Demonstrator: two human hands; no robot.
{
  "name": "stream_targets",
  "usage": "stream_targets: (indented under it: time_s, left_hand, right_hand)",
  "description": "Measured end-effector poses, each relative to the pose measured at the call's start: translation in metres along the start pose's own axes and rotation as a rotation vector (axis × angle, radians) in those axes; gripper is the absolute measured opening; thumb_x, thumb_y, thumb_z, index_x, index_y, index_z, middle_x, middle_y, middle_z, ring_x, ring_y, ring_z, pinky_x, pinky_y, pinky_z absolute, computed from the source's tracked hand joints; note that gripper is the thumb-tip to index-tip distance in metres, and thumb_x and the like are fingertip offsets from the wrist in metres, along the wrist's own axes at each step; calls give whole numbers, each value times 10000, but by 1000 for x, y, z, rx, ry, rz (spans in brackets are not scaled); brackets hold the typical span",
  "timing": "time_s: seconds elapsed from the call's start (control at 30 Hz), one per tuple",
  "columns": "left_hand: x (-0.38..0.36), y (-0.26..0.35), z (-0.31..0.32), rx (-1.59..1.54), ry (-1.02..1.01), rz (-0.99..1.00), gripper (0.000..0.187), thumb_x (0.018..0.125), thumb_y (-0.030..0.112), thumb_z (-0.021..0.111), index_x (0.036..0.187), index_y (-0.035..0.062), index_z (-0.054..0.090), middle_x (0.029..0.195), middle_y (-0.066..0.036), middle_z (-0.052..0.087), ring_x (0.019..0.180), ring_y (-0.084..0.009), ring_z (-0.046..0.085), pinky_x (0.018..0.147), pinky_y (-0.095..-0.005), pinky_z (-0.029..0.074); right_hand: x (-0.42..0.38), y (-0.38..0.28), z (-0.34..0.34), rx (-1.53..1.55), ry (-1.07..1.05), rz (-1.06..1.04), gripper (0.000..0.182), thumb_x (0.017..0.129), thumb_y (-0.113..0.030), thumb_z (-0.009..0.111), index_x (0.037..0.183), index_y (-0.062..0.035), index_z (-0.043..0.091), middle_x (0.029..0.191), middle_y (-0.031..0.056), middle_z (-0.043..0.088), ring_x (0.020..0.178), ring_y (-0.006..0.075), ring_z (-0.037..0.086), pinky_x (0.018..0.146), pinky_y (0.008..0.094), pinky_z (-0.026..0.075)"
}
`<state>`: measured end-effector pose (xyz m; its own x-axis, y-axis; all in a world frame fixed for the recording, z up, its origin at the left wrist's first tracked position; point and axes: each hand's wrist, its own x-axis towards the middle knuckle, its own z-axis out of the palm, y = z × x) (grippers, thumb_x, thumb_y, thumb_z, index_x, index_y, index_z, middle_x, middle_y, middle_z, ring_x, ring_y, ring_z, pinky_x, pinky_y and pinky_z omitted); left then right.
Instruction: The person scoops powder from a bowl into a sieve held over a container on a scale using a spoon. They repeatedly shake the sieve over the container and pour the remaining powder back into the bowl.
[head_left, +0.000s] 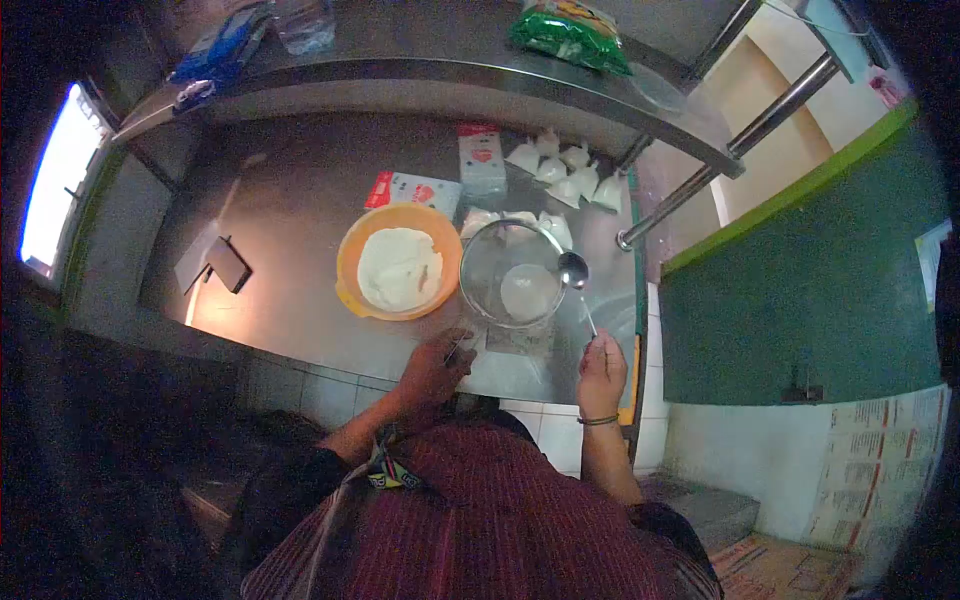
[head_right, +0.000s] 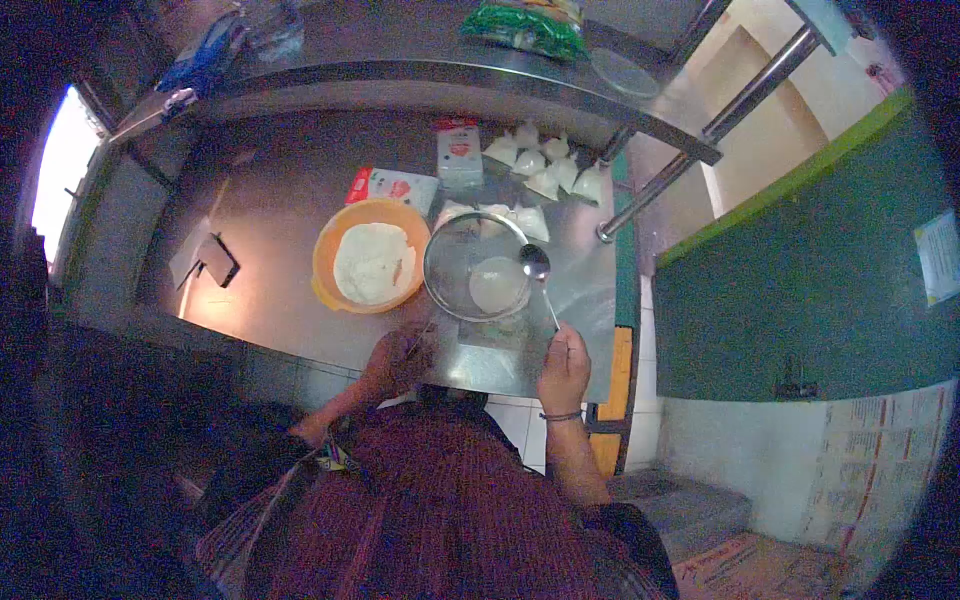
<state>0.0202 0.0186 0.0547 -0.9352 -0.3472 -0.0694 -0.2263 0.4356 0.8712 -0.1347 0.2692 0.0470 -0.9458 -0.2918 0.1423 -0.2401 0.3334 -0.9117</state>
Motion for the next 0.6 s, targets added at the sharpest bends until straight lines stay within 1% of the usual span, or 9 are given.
stream_targets:
  time_s: [0.07, 0.17, 0.2, 0.27, 0.3, 0.37, 0.4, 0.47, 0.6]
  left_hand:
    - [-10, -7, -6, -6, 83, 104, 359, 950, 155, 632, 1274, 6, 589, 867, -183, 707, 774, -317, 705, 730, -427, 552]
    - [-31, 12, -28, -16, 157, 10, 367, 949, 130, 609, 1300, 23, 586, 923, -208, 700, 800, -330, 707, 759, -431, 553]
    - [-34, 9, -31, -7, 170, 2, 367, 949, 130, 609, 1300, 23, 586, 923, -208, 700, 800, -330, 707, 759, -431, 553]
    - [-39, -5, -42, 195, 329, 53, 376, 951, 111, 579, 1320, 36, 583, 980, -233, 696, 853, -339, 715, 804, -426, 554]
    - [-42, -7, -52, 198, 339, 51, 376, 951, 111, 579, 1320, 36, 583, 980, -233, 696, 853, -339, 715, 804, -426, 554]
    - [-47, -10, -72, 167, 391, -40, 380, 951, 110, 573, 1325, 40, 585, 1031, -251, 695, 913, -369, 717, 826, -424, 558]
    - [-48, -14, -81, 165, 407, -39, 380, 951, 110, 573, 1325, 40, 585, 1031, -251, 695, 913, -369, 717, 826, -424, 558]
    - [-49, -25, -99, 61, 430, -154, 373, 951, 106, 564, 1315, 30, 585, 1080, -270, 684, 961, -398, 708, 837, -430, 560]
    - [-47, -63, -126, 96, 467, -122, 356, 954, 84, 540, 1301, 19, 586, 1091, -285, 676, 980, -436, 690, 854, -452, 555]
  right_hand:
    - [5, -19, 3, 312, -23, 165, 293, 1071, -228, 506, 1237, -14, 619, 796, -33, 493, 676, 26, 439, 567, 192, 351]
    - [11, -30, 14, 448, -136, 210, 302, 1073, -220, 506, 1266, -7, 600, 805, -38, 500, 680, 35, 457, 569, 196, 361]
    - [13, -29, 19, 457, -151, 209, 302, 1073, -220, 506, 1266, -7, 600, 805, -38, 500, 680, 35, 457, 569, 196, 361]
    - [16, -26, 32, 385, -198, 165, 297, 1076, -214, 498, 1258, -7, 607, 805, -36, 511, 685, 41, 464, 581, 199, 376]
    - [16, -28, 40, 389, -206, 159, 297, 1076, -214, 498, 1258, -7, 607, 805, -36, 511, 685, 41, 464, 581, 199, 376]
    - [12, -35, 58, 379, -266, 5, 293, 1076, -209, 491, 1250, -6, 613, 802, -31, 529, 675, 54, 471, 582, 209, 390]
    - [12, -37, 66, 379, -276, -9, 293, 1076, -209, 491, 1250, -6, 613, 802, -31, 529, 675, 54, 471, 582, 209, 390]
    - [11, -40, 84, 250, -341, 9, 301, 1075, -229, 500, 1243, -10, 620, 800, -32, 535, 667, 64, 479, 583, 220, 407]
    - [8, -36, 127, 293, -387, 108, 308, 1074, -242, 501, 1246, -17, 622, 805, -30, 543, 659, 67, 488, 581, 226, 417]
